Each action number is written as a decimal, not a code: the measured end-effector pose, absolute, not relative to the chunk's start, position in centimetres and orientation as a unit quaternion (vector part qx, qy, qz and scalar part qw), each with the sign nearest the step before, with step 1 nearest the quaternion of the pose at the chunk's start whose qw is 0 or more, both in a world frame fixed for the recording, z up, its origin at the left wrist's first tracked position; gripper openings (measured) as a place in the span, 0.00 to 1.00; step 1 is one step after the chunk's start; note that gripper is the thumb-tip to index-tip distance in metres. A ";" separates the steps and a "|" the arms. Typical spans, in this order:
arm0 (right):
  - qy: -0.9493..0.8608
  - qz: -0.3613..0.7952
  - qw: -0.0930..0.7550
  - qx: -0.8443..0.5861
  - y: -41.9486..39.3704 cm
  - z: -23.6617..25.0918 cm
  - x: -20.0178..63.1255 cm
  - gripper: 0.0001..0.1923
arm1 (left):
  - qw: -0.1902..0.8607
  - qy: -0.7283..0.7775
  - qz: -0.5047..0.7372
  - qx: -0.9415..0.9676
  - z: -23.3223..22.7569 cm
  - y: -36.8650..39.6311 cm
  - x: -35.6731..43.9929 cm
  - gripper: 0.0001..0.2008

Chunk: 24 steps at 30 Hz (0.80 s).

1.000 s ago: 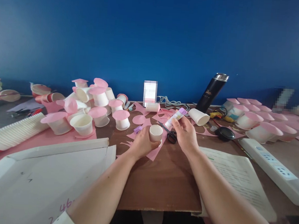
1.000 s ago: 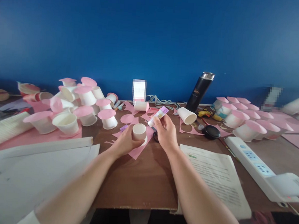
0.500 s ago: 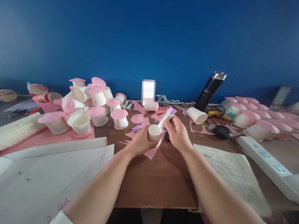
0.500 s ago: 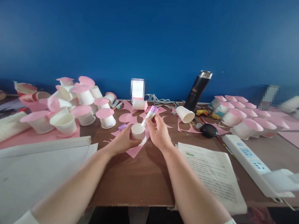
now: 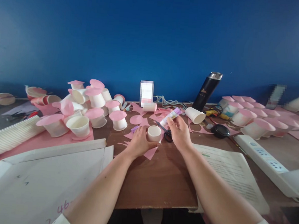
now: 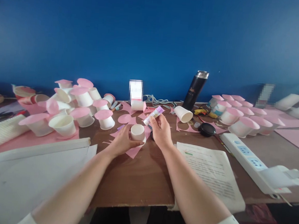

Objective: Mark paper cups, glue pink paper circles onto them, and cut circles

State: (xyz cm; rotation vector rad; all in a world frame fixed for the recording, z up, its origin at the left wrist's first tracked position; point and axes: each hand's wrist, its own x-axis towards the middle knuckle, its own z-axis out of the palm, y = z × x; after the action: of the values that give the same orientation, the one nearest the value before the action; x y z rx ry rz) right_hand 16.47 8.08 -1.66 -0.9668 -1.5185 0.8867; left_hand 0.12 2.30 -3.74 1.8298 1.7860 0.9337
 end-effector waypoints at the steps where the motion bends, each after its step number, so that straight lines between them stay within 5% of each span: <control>1: -0.640 0.378 0.538 -0.398 8.0 -1.7 16.4 0.16 | 0.207 0.644 0.332 0.657 -3.6 2.3 0.1 0.31; 6: -0.663 0.407 0.519 -0.354 8.0 -2.2 16.4 0.16 | 0.228 0.622 0.319 0.677 -3.3 2.4 -0.1 0.27; 13: -0.739 0.303 0.475 -0.369 7.7 -1.6 16.3 0.11 | 0.246 0.602 0.335 0.682 -3.0 2.3 -0.2 0.25; 19: -0.714 0.244 0.490 -0.436 8.4 -2.3 16.2 0.10 | 0.260 0.601 0.331 0.679 -3.2 2.3 -0.4 0.29; 24: -0.653 0.319 0.531 -0.435 9.0 -2.7 16.9 0.14 | 0.262 0.590 0.337 0.685 -3.7 2.2 -0.3 0.35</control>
State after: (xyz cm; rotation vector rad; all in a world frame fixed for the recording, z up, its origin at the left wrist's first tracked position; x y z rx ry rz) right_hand 16.91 9.02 -2.70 -1.0389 -1.5595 0.7611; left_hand -0.31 2.24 -3.68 1.8551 1.5974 0.9118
